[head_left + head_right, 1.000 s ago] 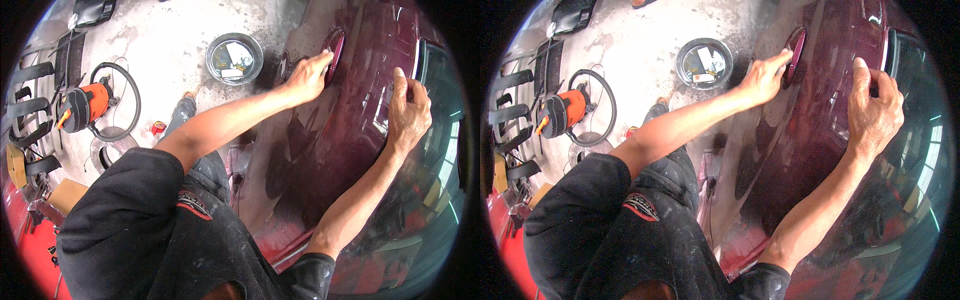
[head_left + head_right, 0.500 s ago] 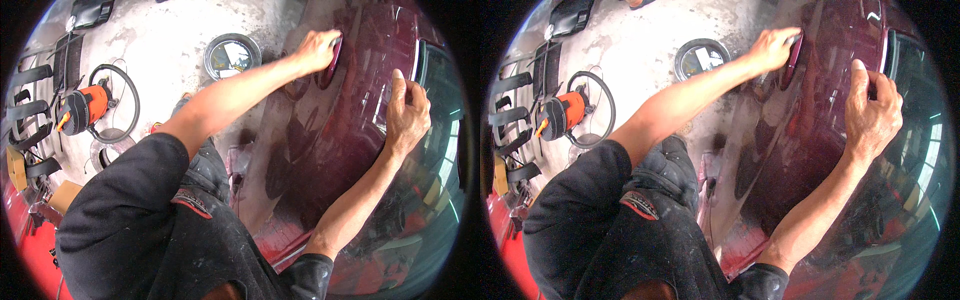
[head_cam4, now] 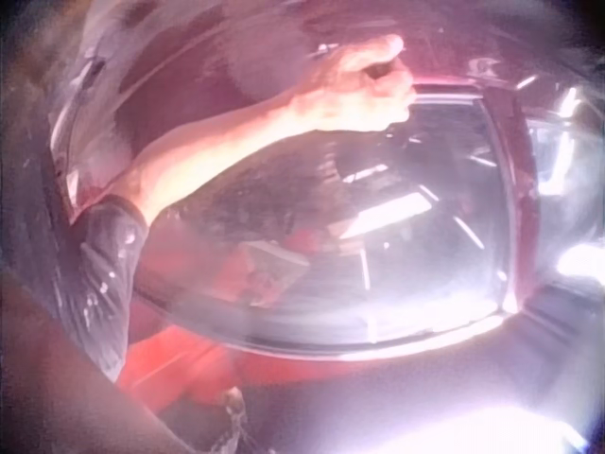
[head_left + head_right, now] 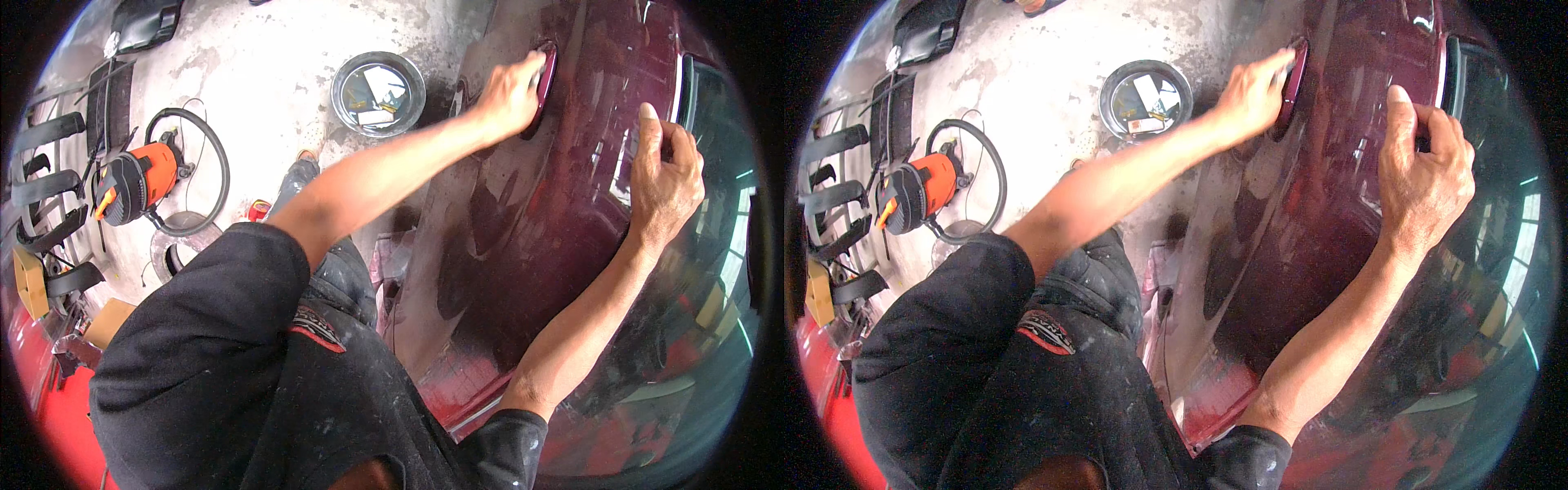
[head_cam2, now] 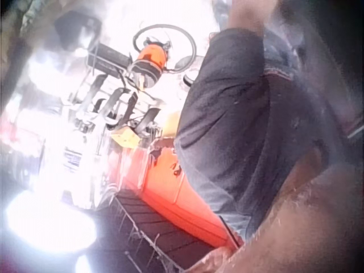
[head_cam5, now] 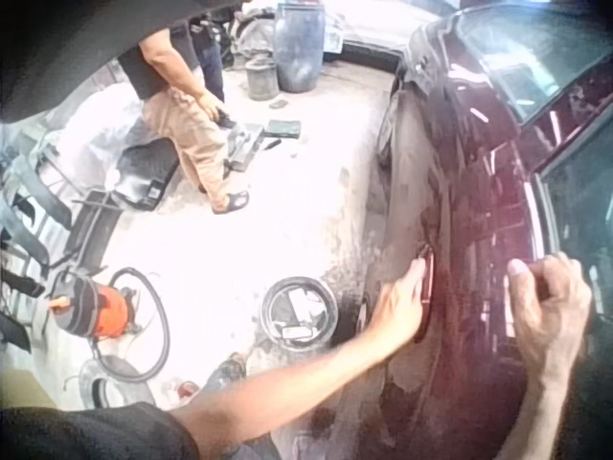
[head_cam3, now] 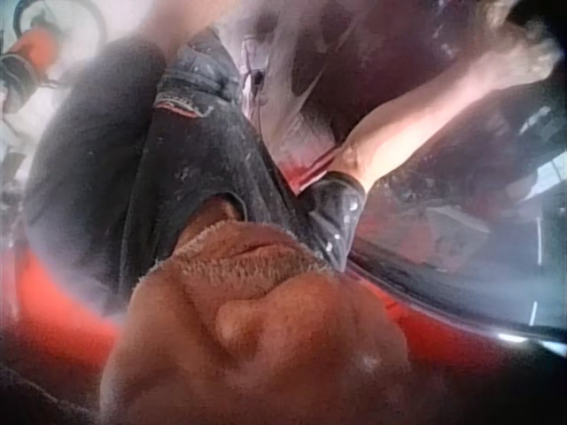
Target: The person sands the rear quarter panel of a maroon car using a sanding block, repeatedly dipping it into a bucket of water. The person works around the fuel door and along the rear window trim, occasionally touching the surface with a hand.
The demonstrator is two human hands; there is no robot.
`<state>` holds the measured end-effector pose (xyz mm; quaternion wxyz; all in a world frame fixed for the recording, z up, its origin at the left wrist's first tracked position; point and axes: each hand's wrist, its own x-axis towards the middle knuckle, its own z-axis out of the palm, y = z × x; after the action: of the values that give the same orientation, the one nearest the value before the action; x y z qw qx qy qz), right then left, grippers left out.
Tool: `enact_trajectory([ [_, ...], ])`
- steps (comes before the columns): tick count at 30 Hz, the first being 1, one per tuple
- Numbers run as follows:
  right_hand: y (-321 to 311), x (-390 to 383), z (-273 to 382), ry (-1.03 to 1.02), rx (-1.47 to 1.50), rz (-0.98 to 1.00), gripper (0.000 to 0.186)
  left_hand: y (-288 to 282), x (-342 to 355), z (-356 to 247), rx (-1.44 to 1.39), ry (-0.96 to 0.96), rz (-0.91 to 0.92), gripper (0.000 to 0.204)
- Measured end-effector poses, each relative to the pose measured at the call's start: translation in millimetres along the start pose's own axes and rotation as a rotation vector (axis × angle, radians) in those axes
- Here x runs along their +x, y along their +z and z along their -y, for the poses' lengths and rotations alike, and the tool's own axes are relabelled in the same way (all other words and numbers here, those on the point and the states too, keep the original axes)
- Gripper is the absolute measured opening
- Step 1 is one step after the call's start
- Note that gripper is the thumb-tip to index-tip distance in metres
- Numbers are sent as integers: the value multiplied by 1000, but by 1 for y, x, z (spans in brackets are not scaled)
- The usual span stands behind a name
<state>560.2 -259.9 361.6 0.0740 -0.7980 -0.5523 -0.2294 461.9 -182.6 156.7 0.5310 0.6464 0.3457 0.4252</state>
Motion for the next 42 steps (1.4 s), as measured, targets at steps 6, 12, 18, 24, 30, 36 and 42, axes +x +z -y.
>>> enact_trajectory([
  [6, -1, 2, -1, 24, 3, 15, 34, 11, -69, 13, 31, 145, -84, 38],
  [12, -2, 3, 3, 32, -9, 32, 34, 5, 1, 9, 61, 124, -51, 31],
  [18, 0, 4, 0, 46, 1, 30, 35, 9, -50, 17, 52, 229, -102, 40],
  [24, 0, 3, 0, 45, -6, 24, 35, -3, -6, 10, -19, 84, -17, 31],
  [30, 0, 2, -3, 61, 6, 42, 34, 0, -30, 6, 26, 50, 10, 32],
  [36, 0, 3, -1, 52, -17, 22, 35, -13, 41, 43, -58, -20, 0, 31],
  [42, 4, 0, -5, 57, -24, 26, 36, 0, -62, 8, -8, 55, 37, 37],
])
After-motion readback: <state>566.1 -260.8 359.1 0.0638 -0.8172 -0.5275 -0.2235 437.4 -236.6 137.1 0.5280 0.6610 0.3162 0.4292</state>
